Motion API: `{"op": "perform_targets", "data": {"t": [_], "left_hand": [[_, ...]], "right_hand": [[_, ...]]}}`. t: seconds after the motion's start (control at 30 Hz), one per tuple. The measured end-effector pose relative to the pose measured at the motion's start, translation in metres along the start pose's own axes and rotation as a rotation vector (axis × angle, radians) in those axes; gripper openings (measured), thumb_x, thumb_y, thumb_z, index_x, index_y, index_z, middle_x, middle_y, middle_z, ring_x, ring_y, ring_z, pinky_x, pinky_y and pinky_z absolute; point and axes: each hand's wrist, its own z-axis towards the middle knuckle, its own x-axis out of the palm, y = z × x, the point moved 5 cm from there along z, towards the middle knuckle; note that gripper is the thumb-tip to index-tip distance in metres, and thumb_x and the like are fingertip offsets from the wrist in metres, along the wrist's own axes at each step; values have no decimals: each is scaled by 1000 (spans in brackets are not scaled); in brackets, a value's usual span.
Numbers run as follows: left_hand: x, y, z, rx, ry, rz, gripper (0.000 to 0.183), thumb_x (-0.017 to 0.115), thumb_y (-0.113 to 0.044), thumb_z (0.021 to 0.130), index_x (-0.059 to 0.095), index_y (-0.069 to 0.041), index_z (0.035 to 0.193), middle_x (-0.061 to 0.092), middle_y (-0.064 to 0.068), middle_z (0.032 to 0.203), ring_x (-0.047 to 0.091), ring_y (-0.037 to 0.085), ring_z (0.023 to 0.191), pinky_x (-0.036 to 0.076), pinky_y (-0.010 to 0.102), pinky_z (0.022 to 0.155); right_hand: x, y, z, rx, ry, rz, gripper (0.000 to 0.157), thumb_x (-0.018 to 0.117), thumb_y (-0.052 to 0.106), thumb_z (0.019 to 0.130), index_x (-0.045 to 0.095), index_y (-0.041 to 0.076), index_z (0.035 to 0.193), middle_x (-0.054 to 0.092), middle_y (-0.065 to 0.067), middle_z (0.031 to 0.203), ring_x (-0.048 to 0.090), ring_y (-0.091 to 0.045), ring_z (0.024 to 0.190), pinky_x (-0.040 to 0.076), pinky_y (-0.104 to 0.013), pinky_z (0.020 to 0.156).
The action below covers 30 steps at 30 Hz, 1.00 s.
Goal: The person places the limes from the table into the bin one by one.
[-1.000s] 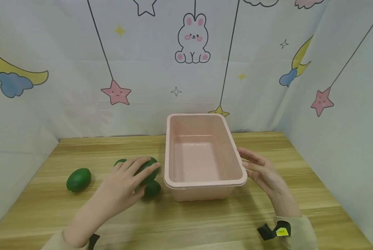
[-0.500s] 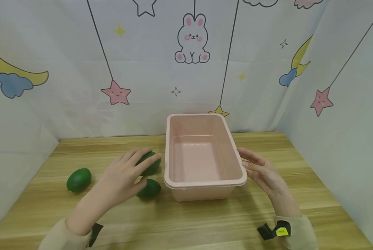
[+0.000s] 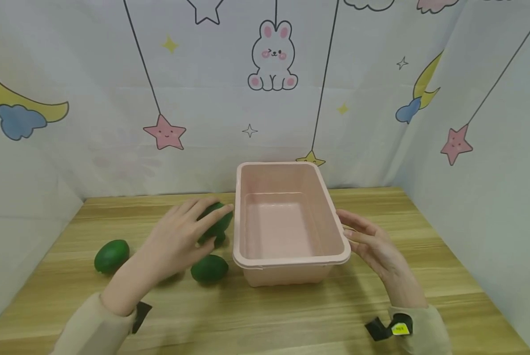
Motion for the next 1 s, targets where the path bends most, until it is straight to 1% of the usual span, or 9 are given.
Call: {"op": "perform_targets", "data": {"t": [0.17, 0.3, 0.37, 0.53, 0.73, 0.87, 1.0], "left_hand": [[0, 0, 7, 8, -3, -8, 64, 75, -14, 72, 56, -16, 134, 58, 11, 126, 56, 29, 111, 52, 44, 83], [1, 0, 13, 7, 8, -11, 65, 74, -15, 73, 54, -17, 136, 57, 10, 128, 57, 27, 106, 52, 41, 79], [1, 0, 16, 11, 8, -9, 64, 72, -16, 74, 54, -18, 135, 57, 10, 128, 57, 26, 103, 51, 39, 74], [3, -1, 23, 32, 3, -4, 60, 69, -16, 75, 55, -18, 133, 57, 10, 128, 56, 26, 107, 51, 38, 72], [4, -4, 31, 53, 7, -7, 59, 72, -17, 77, 55, -18, 133, 59, 10, 125, 57, 27, 108, 53, 41, 76], [5, -5, 37, 64, 9, -14, 56, 72, -17, 78, 56, -17, 132, 60, 11, 124, 58, 28, 108, 54, 43, 82], [7, -5, 43, 68, 24, -24, 55, 72, -18, 79, 57, -17, 132, 59, 11, 125, 58, 28, 109, 54, 43, 80]], "right_hand": [[0, 1, -1, -12, 8, -1, 45, 50, 2, 97, 46, 8, 141, 56, 8, 131, 57, -6, 117, 51, -25, 93], [-1, 1, -1, -20, 17, -5, 45, 49, 2, 97, 46, 9, 141, 56, 8, 131, 57, -7, 118, 52, -26, 93], [-1, 1, -1, -19, 20, -7, 46, 48, 2, 97, 45, 8, 142, 56, 8, 131, 57, -7, 118, 52, -26, 93], [-2, 1, -1, -2, 7, -14, 48, 49, 2, 97, 40, 5, 144, 56, 8, 132, 57, -6, 118, 52, -26, 93], [-2, 1, -1, -1, -1, -24, 48, 49, 3, 97, 40, 4, 144, 56, 8, 131, 57, -6, 118, 51, -26, 93], [-2, 0, 0, 2, -3, -20, 48, 49, 2, 97, 41, 4, 144, 55, 7, 132, 56, -7, 118, 51, -26, 94], [-1, 0, 2, 7, -3, -19, 47, 49, 2, 97, 41, 4, 143, 54, 6, 132, 56, -8, 118, 51, -26, 94]]}}
